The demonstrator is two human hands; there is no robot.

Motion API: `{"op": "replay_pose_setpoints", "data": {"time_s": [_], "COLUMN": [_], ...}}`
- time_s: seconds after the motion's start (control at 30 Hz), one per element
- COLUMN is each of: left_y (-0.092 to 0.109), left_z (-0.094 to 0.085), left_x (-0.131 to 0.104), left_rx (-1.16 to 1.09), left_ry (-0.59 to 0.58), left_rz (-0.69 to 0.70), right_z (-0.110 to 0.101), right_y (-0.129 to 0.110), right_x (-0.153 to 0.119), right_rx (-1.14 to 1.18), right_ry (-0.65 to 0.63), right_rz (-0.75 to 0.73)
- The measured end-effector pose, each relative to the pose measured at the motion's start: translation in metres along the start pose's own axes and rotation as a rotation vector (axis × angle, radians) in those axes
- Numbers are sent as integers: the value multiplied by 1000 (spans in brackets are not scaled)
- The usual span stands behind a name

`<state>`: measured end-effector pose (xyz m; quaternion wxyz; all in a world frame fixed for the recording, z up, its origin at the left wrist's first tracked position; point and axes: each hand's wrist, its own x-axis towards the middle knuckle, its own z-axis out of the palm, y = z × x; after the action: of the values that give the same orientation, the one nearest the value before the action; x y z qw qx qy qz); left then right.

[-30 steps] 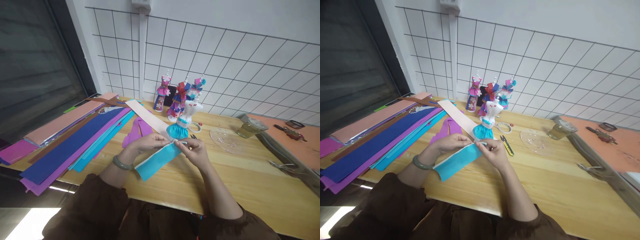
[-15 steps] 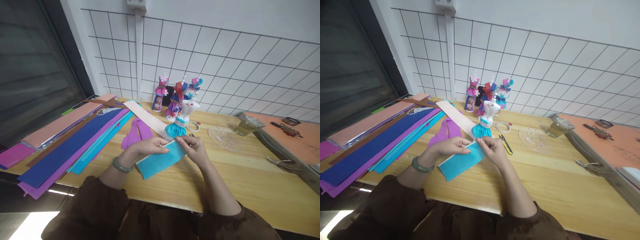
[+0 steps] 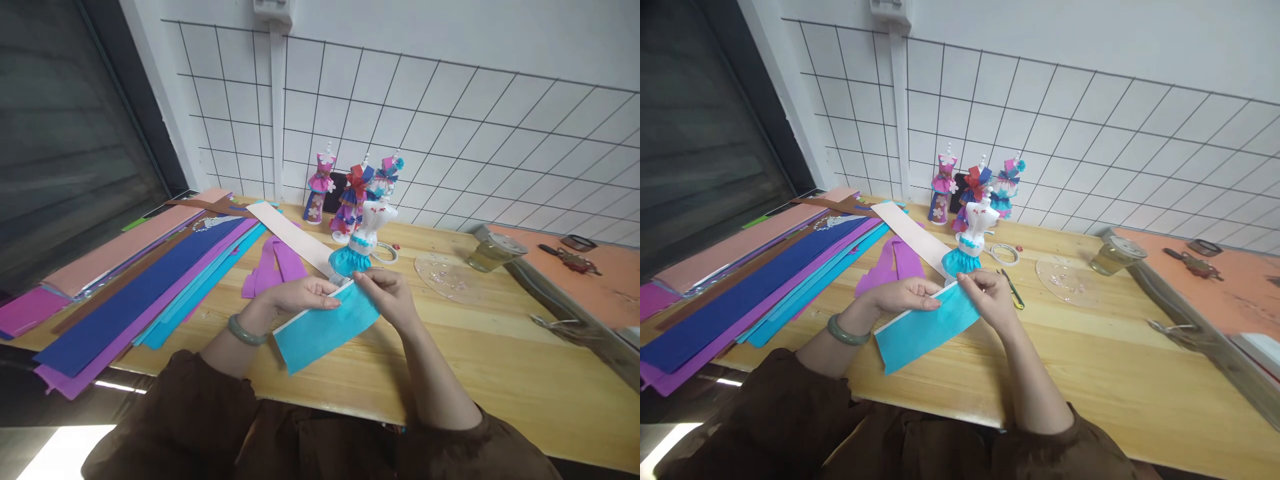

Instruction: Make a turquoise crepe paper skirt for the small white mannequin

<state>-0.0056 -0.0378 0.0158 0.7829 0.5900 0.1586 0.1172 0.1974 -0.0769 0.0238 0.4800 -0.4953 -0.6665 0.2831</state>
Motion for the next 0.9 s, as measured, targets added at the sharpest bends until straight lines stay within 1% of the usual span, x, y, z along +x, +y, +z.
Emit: {"op": "replay_pose_setpoints", "data": {"time_s": [0.07, 0.13, 0.2, 0.27, 0.37, 0.47, 0.57, 0.67, 0.73, 0.8, 0.9], "left_y": [0, -1, -1, -1, -1, 0, 1, 2, 3, 2, -1], "left_z": [0, -1, -2, -4, -3, -1, -1, -2, -3, -5, -9], "left_x": [0, 1, 3, 5, 9, 11, 13, 13, 12, 12, 11], "left_rx": [-39, -85, -125, -157, -188, -208, -211, -214, -217, -208, -166], "left_ry": [28, 93, 175, 250, 350, 423, 471, 539, 559, 547, 500], "left_rz": [24, 85, 167, 244, 331, 396, 430, 438, 423, 406, 376], "right_z": [0, -1, -2, 0, 8, 19, 24, 24, 22, 21, 18], "right_y": [3, 6, 9, 8, 3, -1, 0, 3, 4, 5, 6], "right_x": [2, 4, 6, 6, 3, 0, 1, 3, 4, 4, 4], "right_rx": [125, 238, 337, 400, 321, 247, 304, 383, 408, 405, 391], "right_ry": [20, 26, 1, -44, -100, -88, -33, -26, -26, -14, 5], "right_rz": [109, 170, 179, 150, 87, 106, 148, 184, 201, 216, 246]}}
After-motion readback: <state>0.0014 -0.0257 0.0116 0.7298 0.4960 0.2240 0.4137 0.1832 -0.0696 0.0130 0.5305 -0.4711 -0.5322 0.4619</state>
